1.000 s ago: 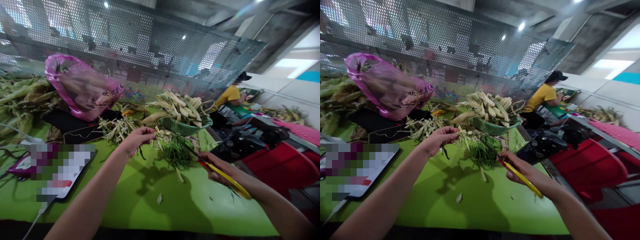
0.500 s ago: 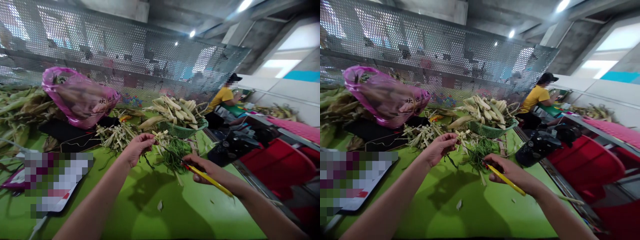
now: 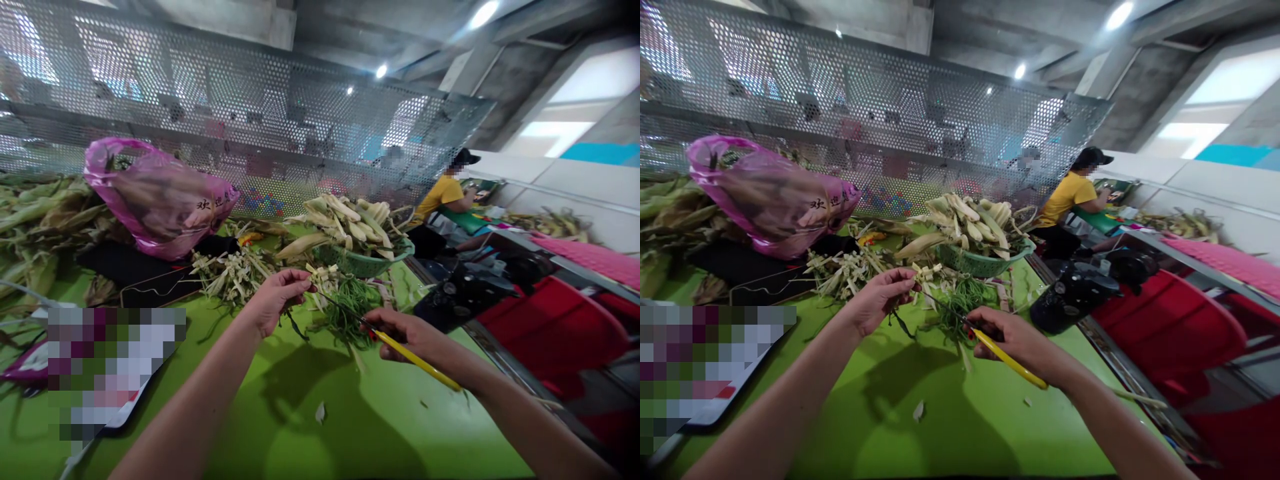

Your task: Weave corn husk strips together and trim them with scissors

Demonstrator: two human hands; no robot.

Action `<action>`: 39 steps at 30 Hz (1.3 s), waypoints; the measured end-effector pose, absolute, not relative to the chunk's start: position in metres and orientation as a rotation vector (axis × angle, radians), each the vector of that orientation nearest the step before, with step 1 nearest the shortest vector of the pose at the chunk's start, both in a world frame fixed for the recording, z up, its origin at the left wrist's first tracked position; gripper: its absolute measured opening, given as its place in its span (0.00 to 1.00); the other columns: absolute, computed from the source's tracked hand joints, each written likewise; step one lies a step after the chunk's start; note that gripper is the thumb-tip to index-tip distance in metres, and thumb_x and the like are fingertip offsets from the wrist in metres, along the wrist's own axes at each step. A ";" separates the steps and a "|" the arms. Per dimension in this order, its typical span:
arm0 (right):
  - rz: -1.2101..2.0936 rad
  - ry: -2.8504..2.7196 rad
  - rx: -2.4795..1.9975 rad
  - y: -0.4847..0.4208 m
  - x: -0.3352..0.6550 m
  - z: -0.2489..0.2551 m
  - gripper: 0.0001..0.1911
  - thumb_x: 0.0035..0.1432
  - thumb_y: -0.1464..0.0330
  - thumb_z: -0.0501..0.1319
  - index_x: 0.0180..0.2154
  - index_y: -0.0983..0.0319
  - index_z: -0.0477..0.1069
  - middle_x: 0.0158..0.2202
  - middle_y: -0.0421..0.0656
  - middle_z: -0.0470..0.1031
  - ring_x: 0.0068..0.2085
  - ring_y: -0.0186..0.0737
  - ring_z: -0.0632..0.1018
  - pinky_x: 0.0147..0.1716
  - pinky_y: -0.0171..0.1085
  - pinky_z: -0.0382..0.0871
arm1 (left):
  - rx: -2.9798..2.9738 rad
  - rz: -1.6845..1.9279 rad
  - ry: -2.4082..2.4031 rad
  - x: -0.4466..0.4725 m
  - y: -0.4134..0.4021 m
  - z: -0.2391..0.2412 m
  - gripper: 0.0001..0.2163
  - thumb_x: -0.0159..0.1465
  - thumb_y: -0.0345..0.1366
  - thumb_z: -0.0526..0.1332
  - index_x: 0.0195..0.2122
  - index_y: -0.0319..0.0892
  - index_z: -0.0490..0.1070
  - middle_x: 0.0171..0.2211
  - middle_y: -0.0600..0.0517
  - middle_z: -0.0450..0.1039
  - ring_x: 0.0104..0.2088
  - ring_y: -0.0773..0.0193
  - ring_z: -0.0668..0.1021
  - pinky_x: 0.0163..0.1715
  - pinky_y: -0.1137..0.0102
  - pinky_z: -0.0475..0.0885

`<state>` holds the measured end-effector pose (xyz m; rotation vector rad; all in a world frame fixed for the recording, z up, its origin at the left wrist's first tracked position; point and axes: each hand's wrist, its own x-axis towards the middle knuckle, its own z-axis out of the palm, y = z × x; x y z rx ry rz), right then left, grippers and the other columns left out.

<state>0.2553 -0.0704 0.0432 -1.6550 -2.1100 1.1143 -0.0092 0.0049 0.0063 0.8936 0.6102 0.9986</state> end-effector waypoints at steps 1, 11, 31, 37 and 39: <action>1.115 -2.108 -1.654 -0.070 0.255 0.043 0.26 0.49 0.54 0.64 0.48 0.59 0.68 0.42 0.44 0.74 0.44 0.49 0.74 0.42 0.41 0.68 | 0.895 0.998 0.609 -0.009 0.005 0.006 0.13 0.50 0.34 0.70 0.35 0.38 0.72 0.30 0.52 0.74 0.27 0.73 0.72 0.32 0.75 0.68; 1.070 -2.096 -1.689 -0.070 0.257 0.040 0.26 0.47 0.55 0.65 0.47 0.60 0.70 0.40 0.44 0.75 0.41 0.48 0.75 0.40 0.41 0.69 | 0.889 1.004 0.613 -0.009 0.007 0.003 0.13 0.47 0.36 0.72 0.33 0.39 0.74 0.29 0.56 0.70 0.25 0.75 0.70 0.34 0.73 0.68; 1.006 -2.052 -1.683 -0.075 0.253 0.041 0.26 0.44 0.53 0.67 0.42 0.62 0.74 0.35 0.43 0.75 0.38 0.47 0.75 0.38 0.39 0.69 | 0.880 0.997 0.637 -0.007 0.009 -0.003 0.13 0.48 0.36 0.71 0.34 0.39 0.74 0.32 0.52 0.72 0.30 0.73 0.72 0.32 0.76 0.69; 0.853 -2.155 -1.738 -0.077 0.253 0.043 0.25 0.46 0.53 0.66 0.43 0.62 0.74 0.31 0.41 0.76 0.32 0.43 0.76 0.31 0.36 0.69 | 0.852 1.018 0.629 -0.007 0.009 -0.002 0.13 0.48 0.36 0.72 0.34 0.38 0.73 0.31 0.53 0.72 0.26 0.74 0.71 0.33 0.74 0.70; 0.694 -2.221 -1.796 -0.074 0.258 0.041 0.25 0.48 0.53 0.64 0.45 0.61 0.73 0.31 0.41 0.77 0.32 0.43 0.76 0.31 0.37 0.69 | 0.829 1.035 0.642 -0.007 0.010 -0.002 0.13 0.49 0.35 0.71 0.34 0.38 0.73 0.31 0.52 0.72 0.27 0.73 0.72 0.33 0.74 0.70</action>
